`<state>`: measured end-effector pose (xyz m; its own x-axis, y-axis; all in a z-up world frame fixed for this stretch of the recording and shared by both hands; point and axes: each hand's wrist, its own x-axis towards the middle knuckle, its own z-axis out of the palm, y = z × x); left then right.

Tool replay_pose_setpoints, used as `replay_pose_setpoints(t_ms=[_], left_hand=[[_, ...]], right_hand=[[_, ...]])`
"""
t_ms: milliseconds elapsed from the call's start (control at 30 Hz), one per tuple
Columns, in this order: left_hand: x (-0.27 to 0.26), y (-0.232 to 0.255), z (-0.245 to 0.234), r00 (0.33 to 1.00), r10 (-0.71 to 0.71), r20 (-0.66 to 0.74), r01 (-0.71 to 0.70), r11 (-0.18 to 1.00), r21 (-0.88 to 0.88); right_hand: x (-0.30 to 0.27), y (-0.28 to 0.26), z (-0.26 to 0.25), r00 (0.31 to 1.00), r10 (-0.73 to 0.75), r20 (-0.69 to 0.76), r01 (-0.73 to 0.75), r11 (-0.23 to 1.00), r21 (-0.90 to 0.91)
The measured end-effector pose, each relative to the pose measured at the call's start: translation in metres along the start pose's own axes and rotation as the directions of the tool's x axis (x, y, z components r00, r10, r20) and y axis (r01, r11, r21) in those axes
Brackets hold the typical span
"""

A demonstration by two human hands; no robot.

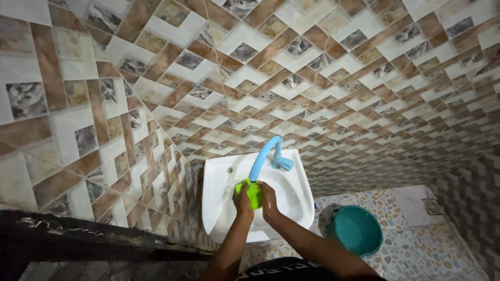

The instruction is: Cleaning a bathroom sink using a cleaning solution and a sponge.

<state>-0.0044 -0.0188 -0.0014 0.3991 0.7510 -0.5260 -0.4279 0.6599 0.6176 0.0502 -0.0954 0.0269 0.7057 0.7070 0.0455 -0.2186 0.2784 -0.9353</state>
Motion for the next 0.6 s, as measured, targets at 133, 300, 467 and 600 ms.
replay_pose_setpoints(t_ms=[133,300,467,600], left_hand=[[-0.008,-0.009,0.002,0.918,0.348,0.192,-0.396,0.839,0.374],[-0.042,0.011,0.022,0.832,0.481,0.277,-0.529,0.535,0.659],[-0.066,0.056,0.025,0.811,0.197,0.551,-0.557,-0.027,0.83],[-0.051,0.103,0.005,0.765,0.004,0.644,-0.644,-0.038,0.764]], right_hand=[[0.006,-0.015,0.01,0.929,0.298,-0.218,-0.221,0.923,0.316],[-0.012,-0.081,0.031,0.814,0.544,-0.206,-0.432,0.803,0.411],[-0.004,-0.058,0.007,0.875,0.484,0.017,-0.465,0.83,0.31],[-0.006,-0.069,-0.007,0.785,0.62,-0.012,-0.607,0.772,0.187]])
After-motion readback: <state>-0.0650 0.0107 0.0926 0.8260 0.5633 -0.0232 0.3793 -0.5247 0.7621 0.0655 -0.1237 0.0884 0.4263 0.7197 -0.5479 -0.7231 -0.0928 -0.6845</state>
